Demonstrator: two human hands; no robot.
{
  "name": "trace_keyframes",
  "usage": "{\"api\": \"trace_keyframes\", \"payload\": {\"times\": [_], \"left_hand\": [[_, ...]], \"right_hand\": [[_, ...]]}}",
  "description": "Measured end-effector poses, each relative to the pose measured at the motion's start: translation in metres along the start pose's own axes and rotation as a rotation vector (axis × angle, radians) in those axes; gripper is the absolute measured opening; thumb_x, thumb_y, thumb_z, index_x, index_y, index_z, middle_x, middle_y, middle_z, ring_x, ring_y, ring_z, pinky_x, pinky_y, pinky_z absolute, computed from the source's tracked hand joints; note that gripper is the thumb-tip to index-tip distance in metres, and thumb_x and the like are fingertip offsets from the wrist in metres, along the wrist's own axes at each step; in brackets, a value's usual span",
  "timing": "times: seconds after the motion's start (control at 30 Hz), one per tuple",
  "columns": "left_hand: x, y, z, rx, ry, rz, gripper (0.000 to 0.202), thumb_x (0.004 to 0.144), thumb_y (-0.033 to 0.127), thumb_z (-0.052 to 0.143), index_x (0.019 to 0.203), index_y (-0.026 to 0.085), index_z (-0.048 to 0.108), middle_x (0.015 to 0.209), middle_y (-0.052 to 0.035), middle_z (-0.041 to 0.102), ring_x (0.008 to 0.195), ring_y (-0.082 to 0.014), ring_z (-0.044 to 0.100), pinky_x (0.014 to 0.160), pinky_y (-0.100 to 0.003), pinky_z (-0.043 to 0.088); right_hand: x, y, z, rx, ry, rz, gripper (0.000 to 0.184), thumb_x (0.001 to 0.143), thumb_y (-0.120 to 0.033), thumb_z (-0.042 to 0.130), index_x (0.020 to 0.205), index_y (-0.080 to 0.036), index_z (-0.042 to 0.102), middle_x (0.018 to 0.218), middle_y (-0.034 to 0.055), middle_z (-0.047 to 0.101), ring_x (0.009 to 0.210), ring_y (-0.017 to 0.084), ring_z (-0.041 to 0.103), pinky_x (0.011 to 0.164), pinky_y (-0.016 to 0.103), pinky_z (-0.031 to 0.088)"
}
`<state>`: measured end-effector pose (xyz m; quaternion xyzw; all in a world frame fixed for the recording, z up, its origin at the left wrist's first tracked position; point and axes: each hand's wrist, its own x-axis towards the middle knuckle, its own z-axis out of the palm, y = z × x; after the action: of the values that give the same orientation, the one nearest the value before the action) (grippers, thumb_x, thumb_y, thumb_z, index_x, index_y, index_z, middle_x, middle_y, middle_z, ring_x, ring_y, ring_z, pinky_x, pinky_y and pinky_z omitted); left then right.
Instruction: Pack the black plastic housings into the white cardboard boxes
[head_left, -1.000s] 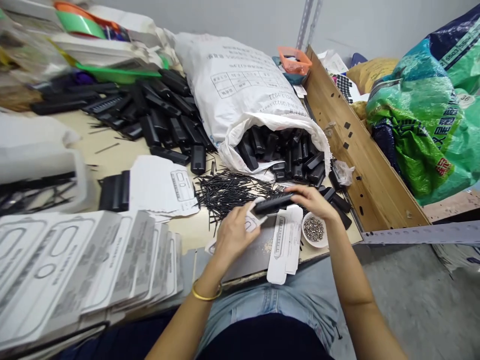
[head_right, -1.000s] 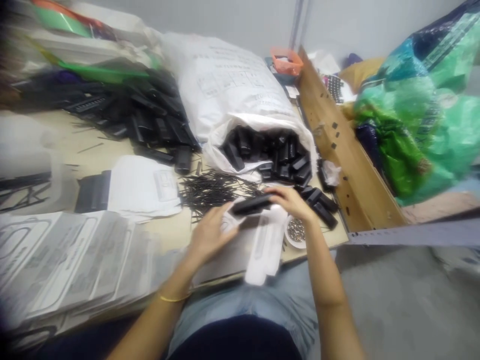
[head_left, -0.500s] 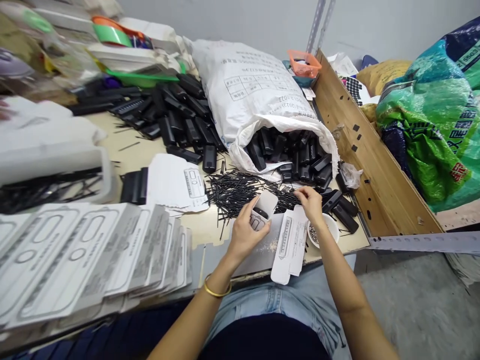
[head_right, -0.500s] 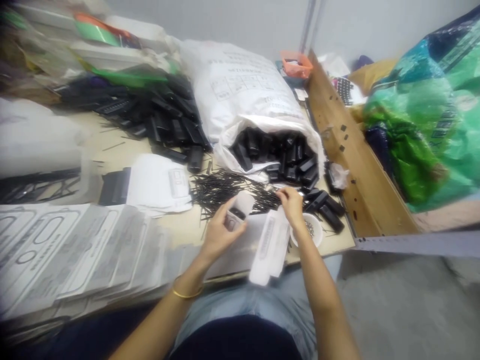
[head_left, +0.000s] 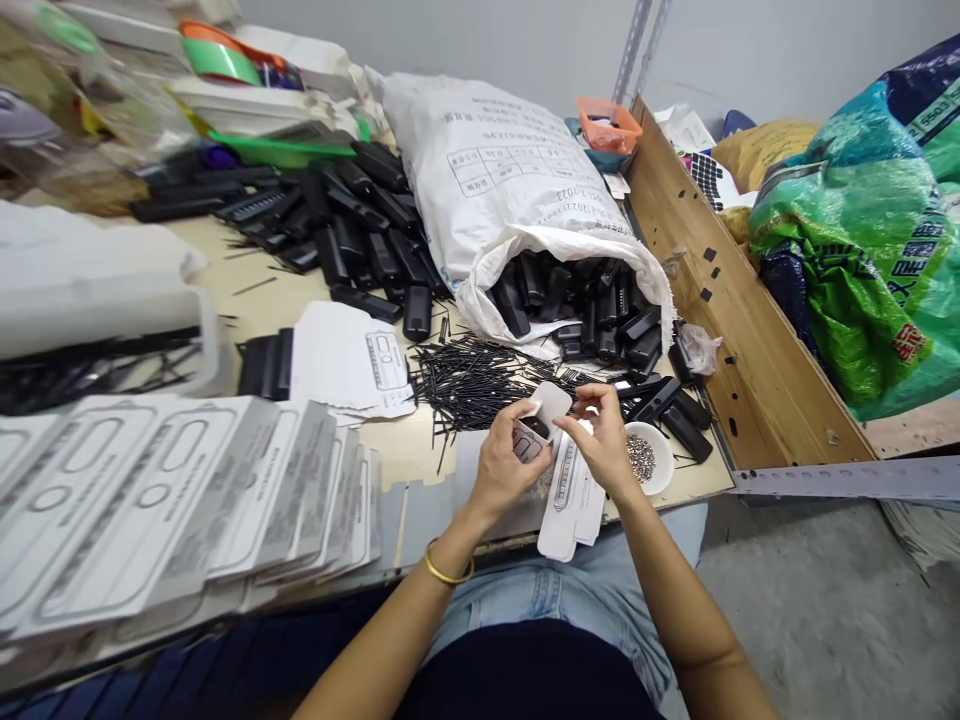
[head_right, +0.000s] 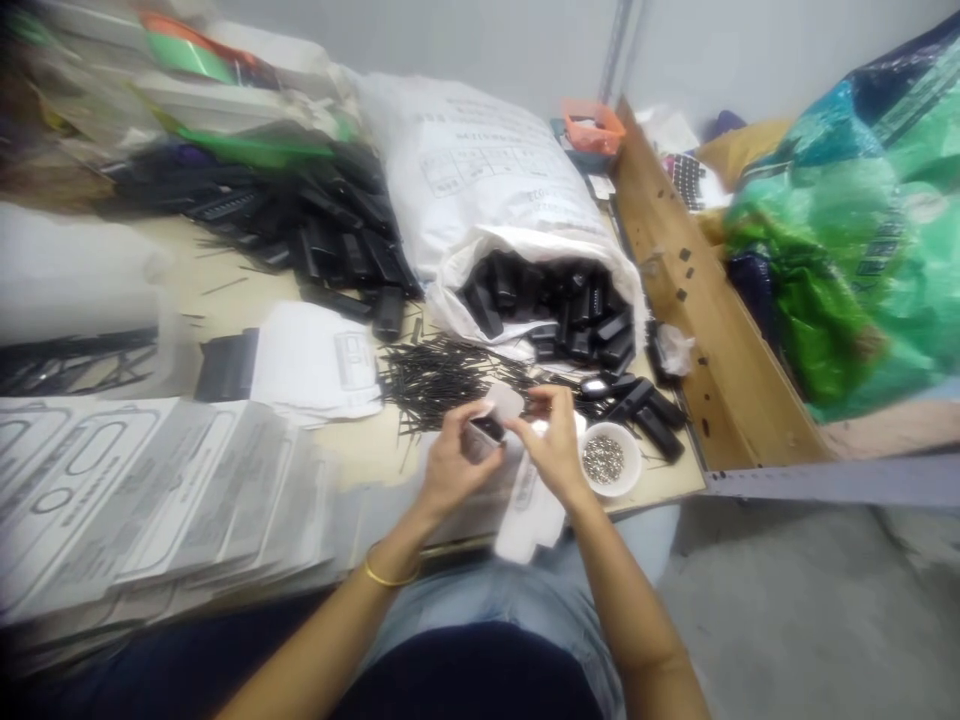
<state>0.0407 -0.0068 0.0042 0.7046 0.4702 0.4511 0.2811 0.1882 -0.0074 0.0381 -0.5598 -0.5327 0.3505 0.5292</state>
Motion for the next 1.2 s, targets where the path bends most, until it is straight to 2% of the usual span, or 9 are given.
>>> {"api": "trace_keyframes", "payload": {"times": [0.07, 0.13, 0.33, 0.47, 0.67, 0.83, 0.97, 1.1, 1.2], "left_hand": [[-0.003, -0.002, 0.001, -0.004, -0.033, 0.112, 0.04, 0.07, 0.014, 0.063, 0.107, 0.022, 0.05, 0.118, -0.0088, 0.057, 0.11, -0.0228, 0.056, 0.093, -0.041, 0.047], [-0.006, -0.004, 0.003, -0.037, -0.057, 0.18, 0.044, 0.069, 0.012, 0.064, 0.109, 0.023, 0.048, 0.125, -0.0104, 0.055, 0.115, -0.024, 0.053, 0.095, -0.043, 0.046], [-0.008, -0.009, 0.002, -0.265, -0.065, -0.02, 0.082, 0.083, 0.026, 0.058, 0.144, 0.023, 0.004, 0.142, -0.0213, 0.039, 0.116, -0.0225, 0.055, 0.088, -0.039, 0.05], [-0.009, -0.007, -0.003, -0.282, -0.055, -0.036, 0.089, 0.078, 0.031, 0.064, 0.143, 0.023, 0.005, 0.14, -0.022, 0.041, 0.119, -0.0261, 0.054, 0.089, -0.041, 0.05], [-0.011, -0.013, -0.008, -0.219, -0.023, 0.027, 0.068, 0.086, 0.026, 0.05, 0.139, 0.018, 0.008, 0.137, -0.0225, 0.044, 0.124, -0.0257, 0.049, 0.098, -0.04, 0.045], [-0.021, -0.002, -0.015, 0.066, -0.032, -0.089, 0.055, 0.082, 0.027, 0.054, 0.129, 0.012, 0.032, 0.12, -0.0205, 0.049, 0.11, -0.0295, 0.055, 0.089, -0.041, 0.051], [-0.008, 0.033, -0.071, 0.403, 0.005, -0.254, 0.07, 0.075, 0.033, 0.064, 0.136, 0.015, 0.034, 0.117, -0.0164, 0.047, 0.095, -0.0295, 0.058, 0.075, -0.044, 0.055], [0.02, 0.057, -0.163, 0.719, 0.247, -0.382, 0.08, 0.075, 0.039, 0.066, 0.141, 0.01, 0.03, 0.115, -0.0176, 0.048, 0.11, -0.0388, 0.049, 0.091, -0.057, 0.044], [0.028, 0.061, -0.197, 0.869, 0.335, -0.447, 0.076, 0.073, 0.033, 0.069, 0.135, 0.003, 0.037, 0.121, -0.0221, 0.048, 0.123, -0.0453, 0.037, 0.1, -0.065, 0.03]], "right_hand": [[-0.004, 0.006, 0.011, 0.106, -0.002, 0.061, 0.04, 0.074, -0.032, 0.068, 0.109, -0.023, 0.052, 0.099, 0.0026, 0.058, 0.084, 0.016, 0.057, 0.073, 0.029, 0.049], [-0.01, 0.01, 0.025, 0.118, 0.05, 0.052, 0.025, 0.082, -0.033, 0.058, 0.104, -0.022, 0.054, 0.094, 0.0029, 0.059, 0.084, 0.016, 0.057, 0.076, 0.031, 0.048], [-0.032, 0.003, 0.051, -0.065, 0.081, -0.271, 0.016, 0.087, -0.034, 0.051, 0.088, -0.021, 0.061, 0.103, 0.0077, 0.062, 0.099, 0.02, 0.057, 0.086, 0.037, 0.046], [-0.033, 0.002, 0.051, -0.086, 0.097, -0.218, 0.018, 0.09, -0.03, 0.045, 0.095, -0.021, 0.061, 0.096, 0.0062, 0.063, 0.093, 0.018, 0.059, 0.085, 0.036, 0.046], [-0.033, 0.018, 0.056, -0.252, -0.026, -0.438, 0.016, 0.087, -0.028, 0.05, 0.096, -0.025, 0.063, 0.109, 0.0087, 0.064, 0.107, 0.024, 0.055, 0.094, 0.047, 0.042], [-0.026, 0.02, 0.048, -0.164, -0.072, -0.332, 0.018, 0.089, -0.032, 0.048, 0.098, -0.022, 0.059, 0.119, 0.0107, 0.059, 0.112, 0.023, 0.054, 0.096, 0.045, 0.042], [-0.022, 0.028, 0.03, -0.002, 0.033, -0.092, 0.029, 0.091, -0.039, 0.043, 0.109, -0.02, 0.054, 0.117, 0.011, 0.059, 0.1, 0.02, 0.059, 0.088, 0.04, 0.047], [-0.019, 0.042, 0.018, 0.082, 0.029, 0.037, 0.032, 0.086, -0.045, 0.049, 0.102, -0.018, 0.056, 0.1, 0.0086, 0.065, 0.087, 0.018, 0.061, 0.081, 0.037, 0.049], [-0.02, 0.049, 0.015, 0.101, 0.007, 0.053, 0.033, 0.084, -0.045, 0.053, 0.102, -0.017, 0.056, 0.097, 0.0086, 0.066, 0.084, 0.018, 0.062, 0.079, 0.036, 0.05]]}}
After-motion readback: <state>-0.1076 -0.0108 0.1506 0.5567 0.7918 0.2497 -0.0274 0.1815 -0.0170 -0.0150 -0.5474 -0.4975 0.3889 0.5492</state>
